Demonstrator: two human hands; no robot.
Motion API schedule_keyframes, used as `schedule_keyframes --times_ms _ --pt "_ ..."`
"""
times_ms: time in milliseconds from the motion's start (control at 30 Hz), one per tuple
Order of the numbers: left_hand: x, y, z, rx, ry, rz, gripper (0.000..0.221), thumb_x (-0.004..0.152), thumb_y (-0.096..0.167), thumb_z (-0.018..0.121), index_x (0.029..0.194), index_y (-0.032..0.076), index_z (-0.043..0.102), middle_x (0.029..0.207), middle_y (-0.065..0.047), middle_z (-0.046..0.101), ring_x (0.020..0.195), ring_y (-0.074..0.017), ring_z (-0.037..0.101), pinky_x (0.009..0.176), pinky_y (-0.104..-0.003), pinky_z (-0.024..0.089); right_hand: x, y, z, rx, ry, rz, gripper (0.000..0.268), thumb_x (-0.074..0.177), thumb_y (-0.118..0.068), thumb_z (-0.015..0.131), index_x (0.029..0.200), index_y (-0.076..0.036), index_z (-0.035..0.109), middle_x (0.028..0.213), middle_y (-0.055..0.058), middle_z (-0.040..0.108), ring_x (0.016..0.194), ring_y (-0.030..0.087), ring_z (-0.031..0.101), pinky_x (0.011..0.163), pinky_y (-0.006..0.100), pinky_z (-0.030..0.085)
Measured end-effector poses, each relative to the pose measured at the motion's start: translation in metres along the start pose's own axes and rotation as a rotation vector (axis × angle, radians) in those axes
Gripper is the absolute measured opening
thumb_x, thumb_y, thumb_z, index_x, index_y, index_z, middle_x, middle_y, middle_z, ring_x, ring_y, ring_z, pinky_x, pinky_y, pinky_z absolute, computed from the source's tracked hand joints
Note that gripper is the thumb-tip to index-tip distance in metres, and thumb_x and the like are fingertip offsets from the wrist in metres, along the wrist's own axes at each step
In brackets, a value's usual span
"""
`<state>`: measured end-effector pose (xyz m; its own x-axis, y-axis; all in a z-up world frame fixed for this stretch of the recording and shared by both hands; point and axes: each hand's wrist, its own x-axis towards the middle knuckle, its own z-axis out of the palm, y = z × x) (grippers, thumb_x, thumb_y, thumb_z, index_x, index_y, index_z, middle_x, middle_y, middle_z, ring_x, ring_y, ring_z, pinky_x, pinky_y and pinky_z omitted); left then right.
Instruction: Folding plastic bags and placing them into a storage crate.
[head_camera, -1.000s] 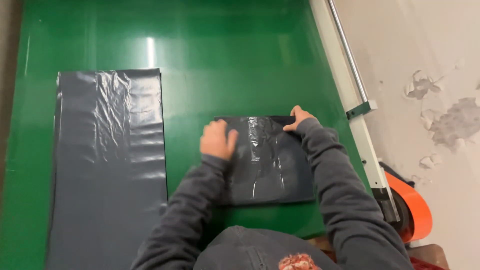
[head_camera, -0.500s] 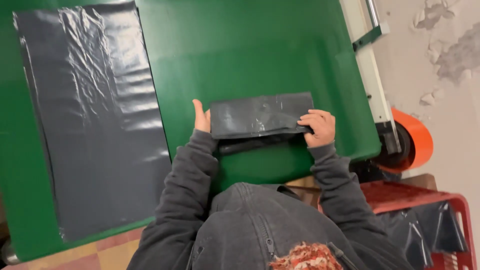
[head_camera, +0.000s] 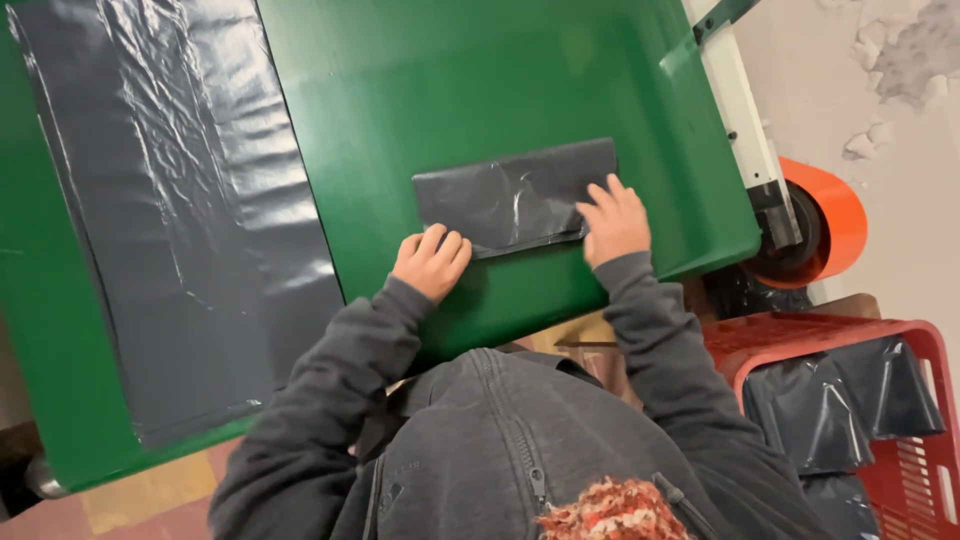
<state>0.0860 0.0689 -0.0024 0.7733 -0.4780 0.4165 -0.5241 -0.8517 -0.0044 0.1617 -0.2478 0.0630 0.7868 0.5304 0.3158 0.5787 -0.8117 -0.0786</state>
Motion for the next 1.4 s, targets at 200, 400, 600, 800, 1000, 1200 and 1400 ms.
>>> schedule_keyframes --times_ms 200,400,600,800,1000,1200,1400 --pt "0.050 0.014 -0.016 -0.236 -0.567 0.085 0.012 0.096 0.023 0.061 0.091 0.014 0.067 0.095 -0.007 0.072 0.094 -0.0271 0.069 0.079 -0.041 0.051 -0.009 -0.075 0.021 0.422 -0.106 -0.243 0.064 0.070 -0.005 0.069 0.131 0.009 0.057 0.140 0.027 0.054 0.139 0.048 0.044 0.114 0.057 0.035" --pt "0.117 0.013 0.004 -0.987 -0.747 -0.102 0.042 0.093 0.047 0.051 0.094 0.014 0.076 0.088 -0.011 0.077 0.084 -0.0294 0.072 0.078 -0.040 0.055 -0.051 -0.070 0.030 1.146 -0.147 -0.037 0.050 0.080 0.010 0.052 0.128 -0.001 0.065 0.136 0.018 0.064 0.134 0.034 0.061 0.115 0.047 0.046" --pt "0.114 -0.033 0.156 -1.305 -0.763 -0.658 0.060 0.103 0.060 0.045 0.104 0.010 0.079 0.099 -0.017 0.074 0.097 -0.0407 0.065 0.079 -0.041 0.049 -0.121 0.015 0.145 1.240 -0.090 1.128 0.041 0.113 -0.006 0.049 0.151 0.004 0.059 0.105 0.051 0.044 0.075 0.039 0.034 0.071 0.062 0.026" --pt "0.125 0.010 0.092 -0.641 -0.314 -0.590 0.045 0.094 0.054 0.059 0.093 0.010 0.069 0.084 -0.015 0.074 0.078 -0.0383 0.071 0.070 -0.051 0.056 -0.074 0.016 0.097 1.896 -0.069 1.233 0.036 0.102 -0.006 0.043 0.137 -0.006 0.050 0.126 0.008 0.068 0.096 0.022 0.074 0.079 0.035 0.063" --pt "0.131 0.030 0.122 -0.353 -0.189 -0.681 0.043 0.100 0.057 0.056 0.089 0.017 0.065 0.080 -0.009 0.075 0.071 -0.0320 0.074 0.065 -0.051 0.052 -0.182 0.125 0.229 2.020 0.001 0.907 0.019 0.108 0.001 0.059 0.101 -0.006 0.043 0.092 0.004 0.053 0.076 0.023 0.059 0.061 0.042 0.055" --pt "0.026 0.001 -0.029 -0.355 -0.080 -0.558 0.050 0.097 0.060 0.062 0.112 0.012 0.064 0.110 -0.007 0.067 0.108 -0.0294 0.061 0.081 -0.047 0.046 -0.085 -0.013 0.069 0.848 0.323 0.805 0.036 0.106 -0.004 0.062 0.138 -0.001 0.046 0.110 0.013 0.063 0.085 0.020 0.061 0.075 0.040 0.055" --pt "-0.164 -0.020 -0.128 -0.239 -0.156 -0.605 0.103 0.063 0.073 0.075 0.139 0.007 0.054 0.153 -0.015 0.041 0.147 -0.0377 0.025 0.107 -0.075 0.019 -0.030 -0.191 0.079 1.831 -0.374 0.288 0.062 0.104 -0.025 0.065 0.155 -0.006 0.036 0.151 0.016 0.047 0.145 0.031 0.047 0.110 0.061 0.052"
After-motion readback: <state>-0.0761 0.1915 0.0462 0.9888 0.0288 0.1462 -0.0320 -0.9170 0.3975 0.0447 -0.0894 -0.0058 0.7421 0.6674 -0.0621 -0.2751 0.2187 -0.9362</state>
